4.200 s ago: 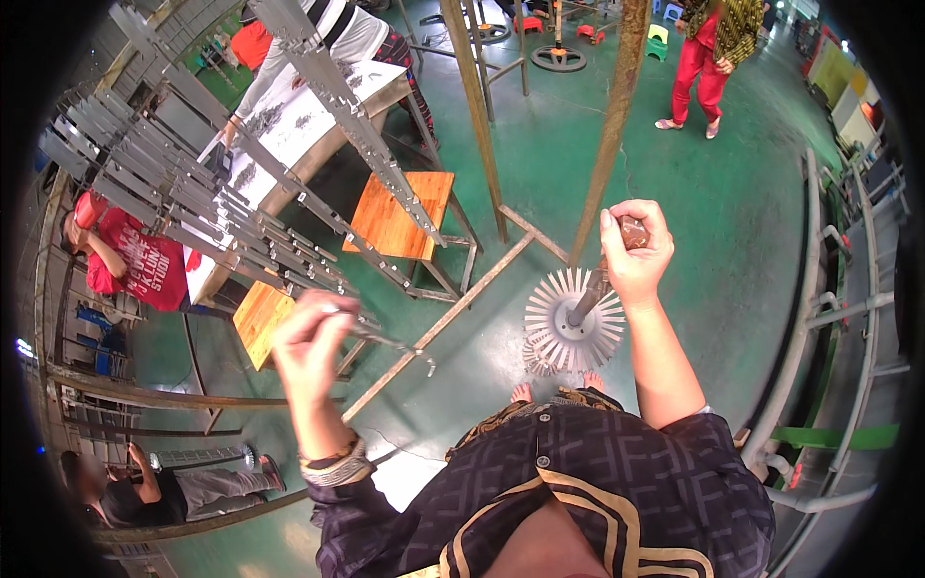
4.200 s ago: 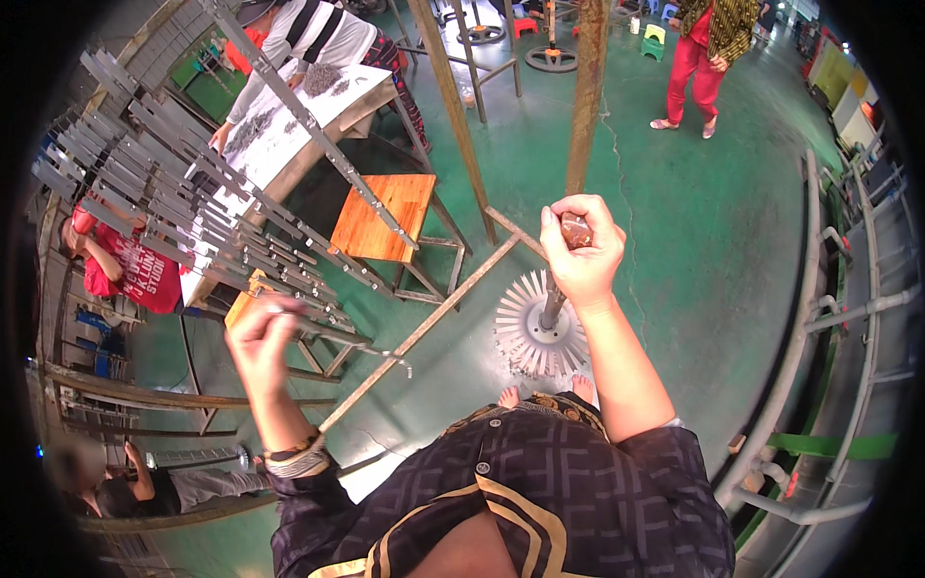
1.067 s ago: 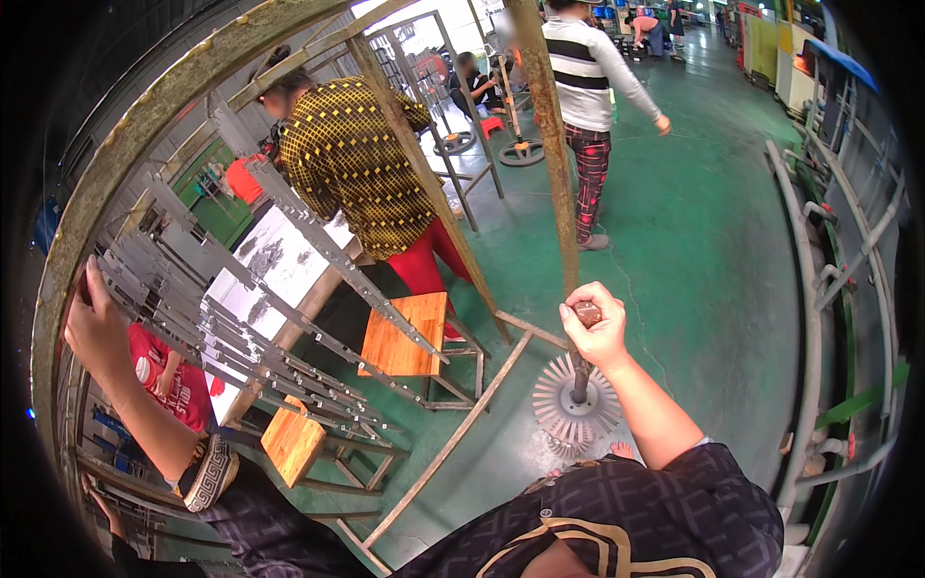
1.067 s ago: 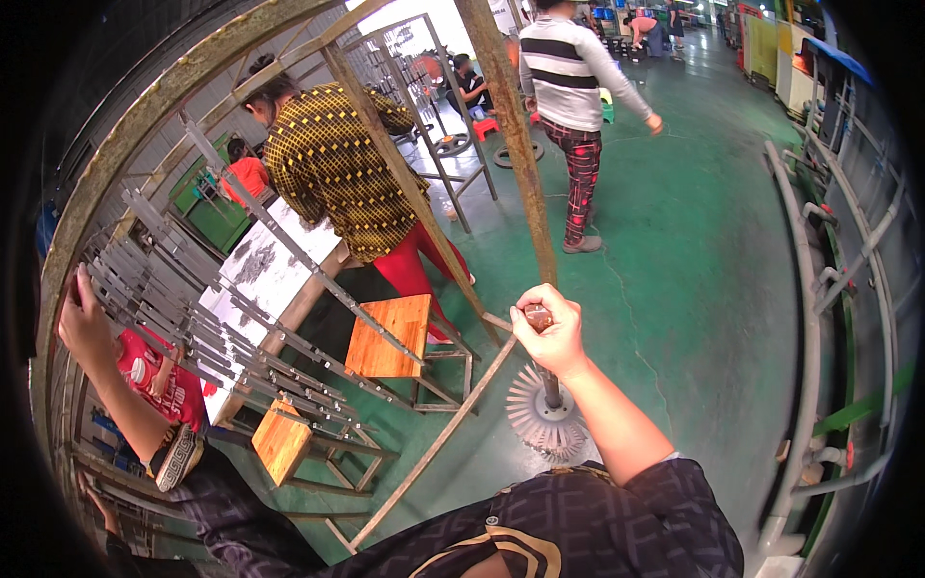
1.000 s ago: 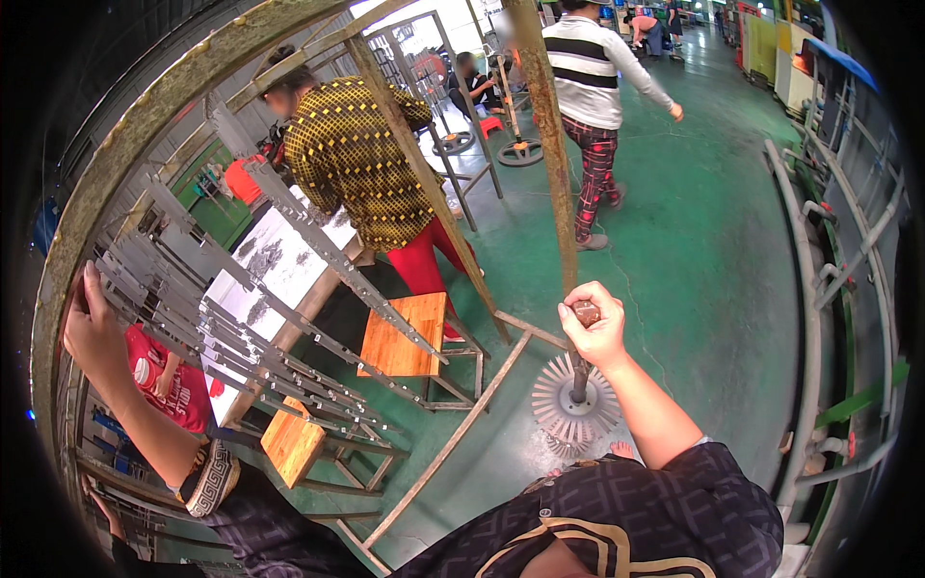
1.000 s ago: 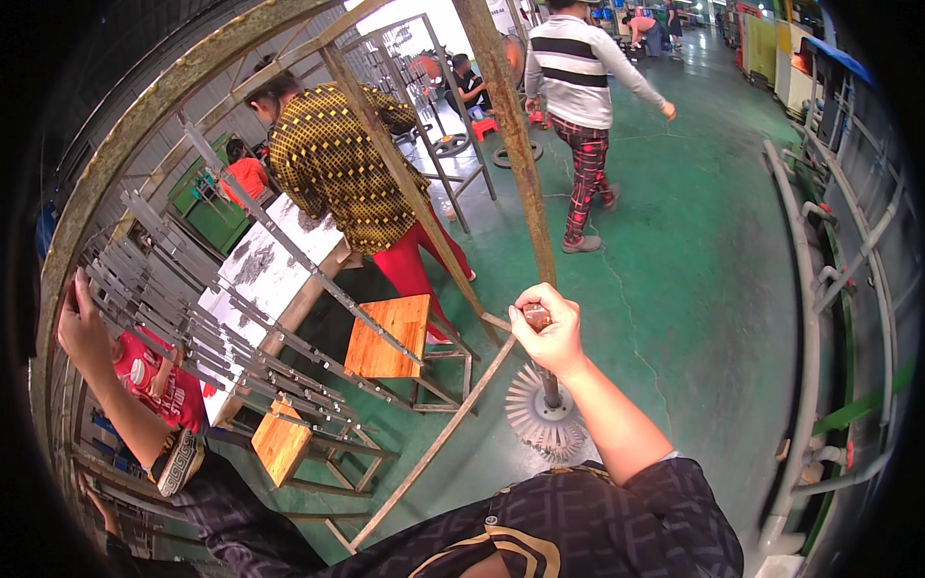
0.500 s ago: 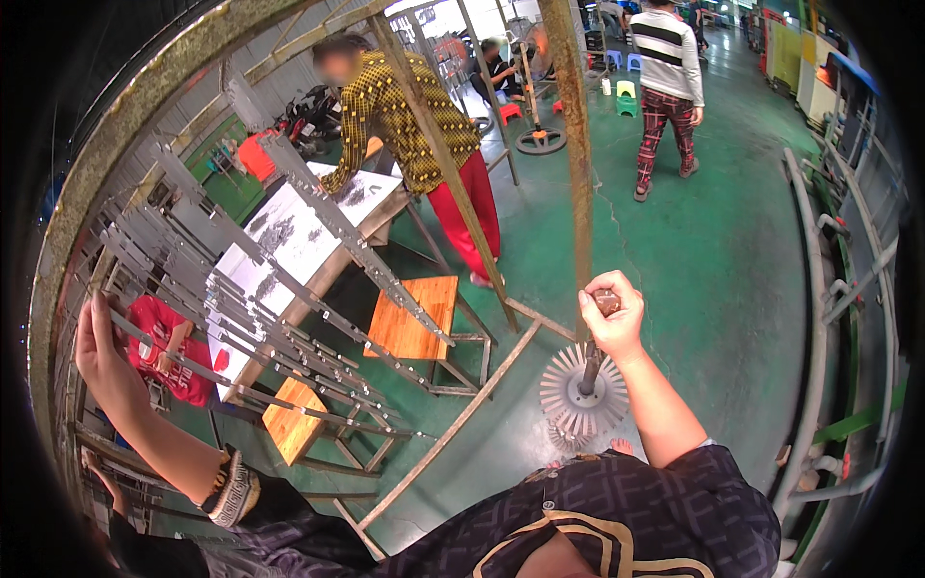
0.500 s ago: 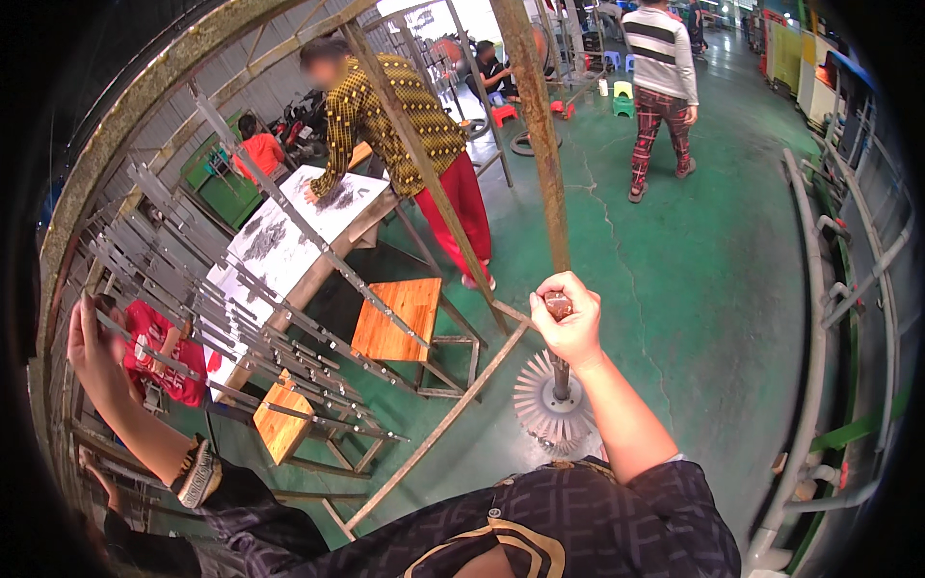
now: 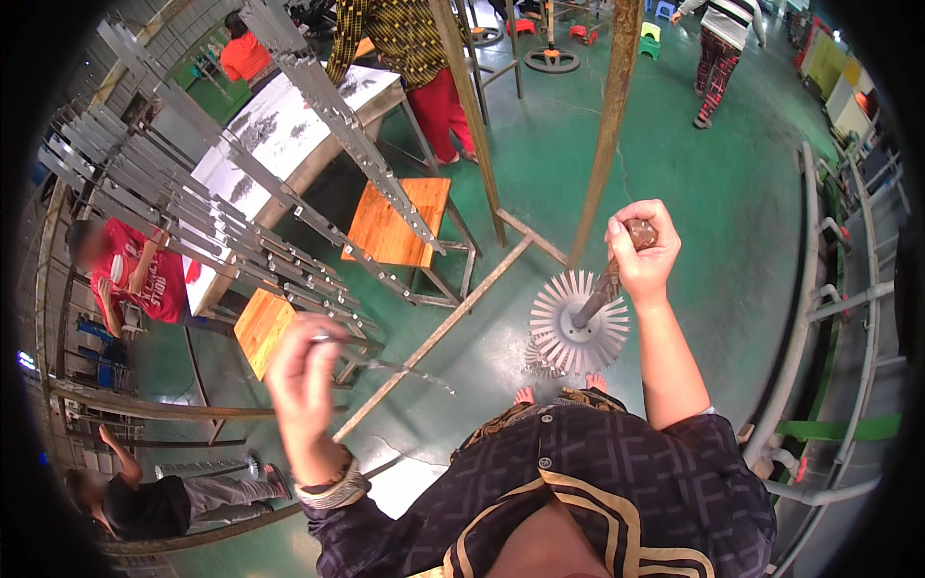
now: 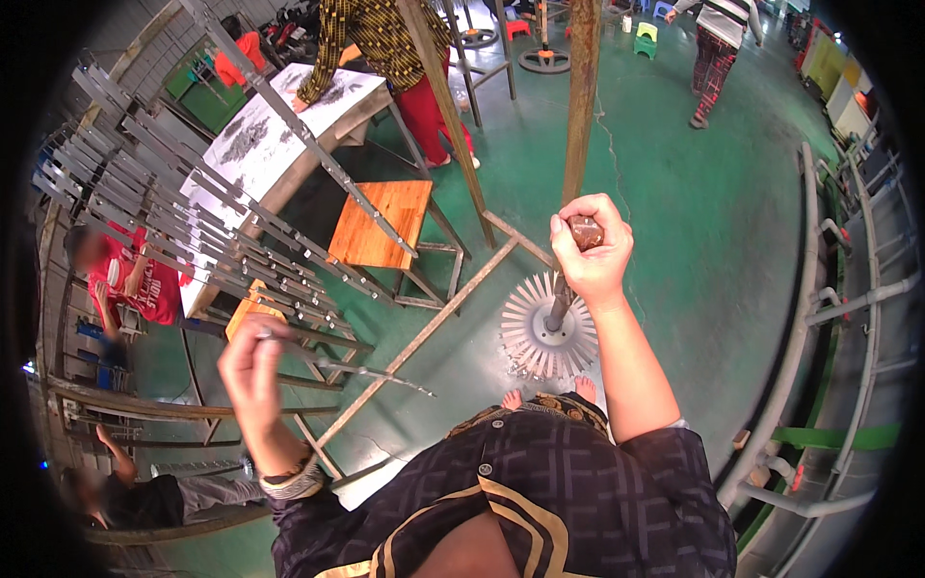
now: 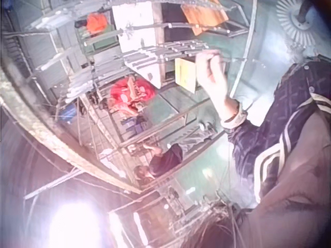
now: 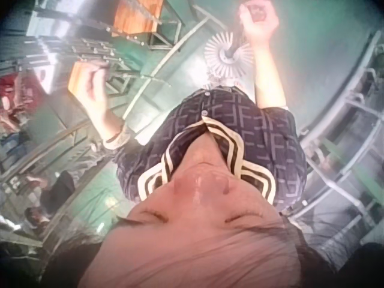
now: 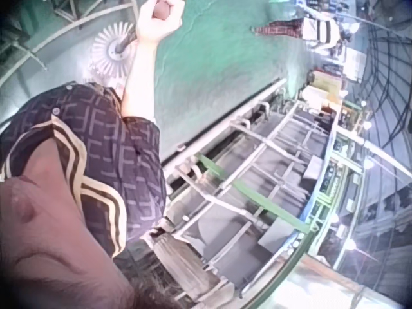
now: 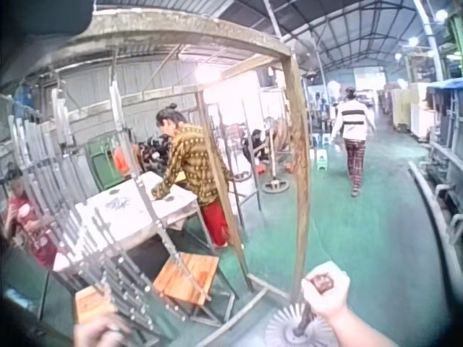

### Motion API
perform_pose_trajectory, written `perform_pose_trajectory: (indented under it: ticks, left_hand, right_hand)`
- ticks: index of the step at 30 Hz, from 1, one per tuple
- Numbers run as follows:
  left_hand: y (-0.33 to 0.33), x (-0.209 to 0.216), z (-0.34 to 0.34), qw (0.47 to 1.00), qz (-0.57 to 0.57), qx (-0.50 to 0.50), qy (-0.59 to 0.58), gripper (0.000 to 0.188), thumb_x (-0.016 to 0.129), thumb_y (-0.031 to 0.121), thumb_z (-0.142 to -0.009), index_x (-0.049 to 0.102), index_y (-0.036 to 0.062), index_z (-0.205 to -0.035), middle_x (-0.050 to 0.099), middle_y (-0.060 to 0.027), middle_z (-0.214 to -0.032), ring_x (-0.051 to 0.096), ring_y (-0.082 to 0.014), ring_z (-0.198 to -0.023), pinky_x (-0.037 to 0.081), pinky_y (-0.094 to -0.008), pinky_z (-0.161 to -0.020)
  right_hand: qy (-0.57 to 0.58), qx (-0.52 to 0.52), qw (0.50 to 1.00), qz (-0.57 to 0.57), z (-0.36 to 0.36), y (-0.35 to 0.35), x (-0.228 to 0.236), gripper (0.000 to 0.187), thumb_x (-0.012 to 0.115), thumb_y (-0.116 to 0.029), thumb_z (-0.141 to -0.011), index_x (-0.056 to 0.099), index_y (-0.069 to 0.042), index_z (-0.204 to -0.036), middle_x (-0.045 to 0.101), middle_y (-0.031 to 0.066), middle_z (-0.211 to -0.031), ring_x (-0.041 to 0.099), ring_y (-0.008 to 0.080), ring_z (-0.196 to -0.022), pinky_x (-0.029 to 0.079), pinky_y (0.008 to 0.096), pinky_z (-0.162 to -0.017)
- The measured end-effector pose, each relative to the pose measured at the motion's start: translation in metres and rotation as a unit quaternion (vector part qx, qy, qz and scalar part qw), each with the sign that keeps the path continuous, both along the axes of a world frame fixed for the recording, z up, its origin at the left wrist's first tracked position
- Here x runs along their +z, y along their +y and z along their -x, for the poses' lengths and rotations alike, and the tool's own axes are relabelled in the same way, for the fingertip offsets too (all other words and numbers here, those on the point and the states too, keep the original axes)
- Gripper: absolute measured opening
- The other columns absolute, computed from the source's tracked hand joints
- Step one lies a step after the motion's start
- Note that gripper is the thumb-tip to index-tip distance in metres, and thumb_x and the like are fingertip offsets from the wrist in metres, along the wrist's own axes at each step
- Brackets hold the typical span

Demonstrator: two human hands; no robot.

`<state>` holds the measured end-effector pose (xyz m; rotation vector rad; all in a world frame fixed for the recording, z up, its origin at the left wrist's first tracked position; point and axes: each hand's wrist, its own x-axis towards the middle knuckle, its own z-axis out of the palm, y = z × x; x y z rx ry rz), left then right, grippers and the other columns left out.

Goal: The person picks up a fan blade assembly and walks through a workshop. They then stand at a workbench and repeatedly insert small metal pins into the slots of the fan blade assembly by hand.

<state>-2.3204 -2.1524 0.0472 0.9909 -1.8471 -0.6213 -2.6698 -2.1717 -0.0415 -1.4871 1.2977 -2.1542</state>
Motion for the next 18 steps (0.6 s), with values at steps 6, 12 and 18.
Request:
perform_pose_trajectory:
  ticks: [6, 12, 18]
  left_hand:
    - [0.000, -0.117, 0.027, 0.994, -0.055, -0.057, -0.075, 0.006, 0.058, 0.001, -0.078, 0.056, -0.0012, -0.084, 0.057, -0.0108, -0.079, 0.056, -0.0222, -0.073, 0.046, -0.0302, -0.066]
    - [0.007, -0.240, 0.059, 0.985, -0.063, -0.117, -0.108, 0.013, 0.063, 0.006, -0.075, 0.057, 0.0004, -0.085, 0.058, -0.0111, -0.083, 0.056, -0.0282, -0.080, 0.046, -0.0348, -0.070]
    - [0.015, -0.312, 0.096, 0.971, -0.044, -0.171, -0.161, 0.015, 0.062, 0.013, -0.076, 0.057, 0.0041, -0.088, 0.058, -0.0075, -0.086, 0.055, -0.0270, -0.083, 0.047, -0.0344, -0.071]
  right_hand:
    - [-0.008, 0.038, 0.999, -0.003, -0.001, -0.002, 0.000, 0.012, 0.059, 0.004, -0.073, 0.051, -0.004, -0.076, 0.054, -0.0002, -0.061, 0.049, 0.0042, -0.052, 0.037, 0.0182, -0.047]
    - [-0.031, 0.062, 0.998, -0.007, 0.001, -0.002, 0.000, 0.012, 0.059, 0.004, -0.074, 0.051, -0.003, -0.077, 0.056, 0.0020, -0.064, 0.050, 0.0061, -0.050, 0.038, 0.0188, -0.045]
    - [-0.031, 0.069, 0.997, 0.003, 0.006, 0.000, 0.000, 0.012, 0.058, 0.005, -0.074, 0.049, -0.002, -0.077, 0.055, 0.0055, -0.067, 0.051, 0.0077, -0.053, 0.038, 0.0197, -0.044]
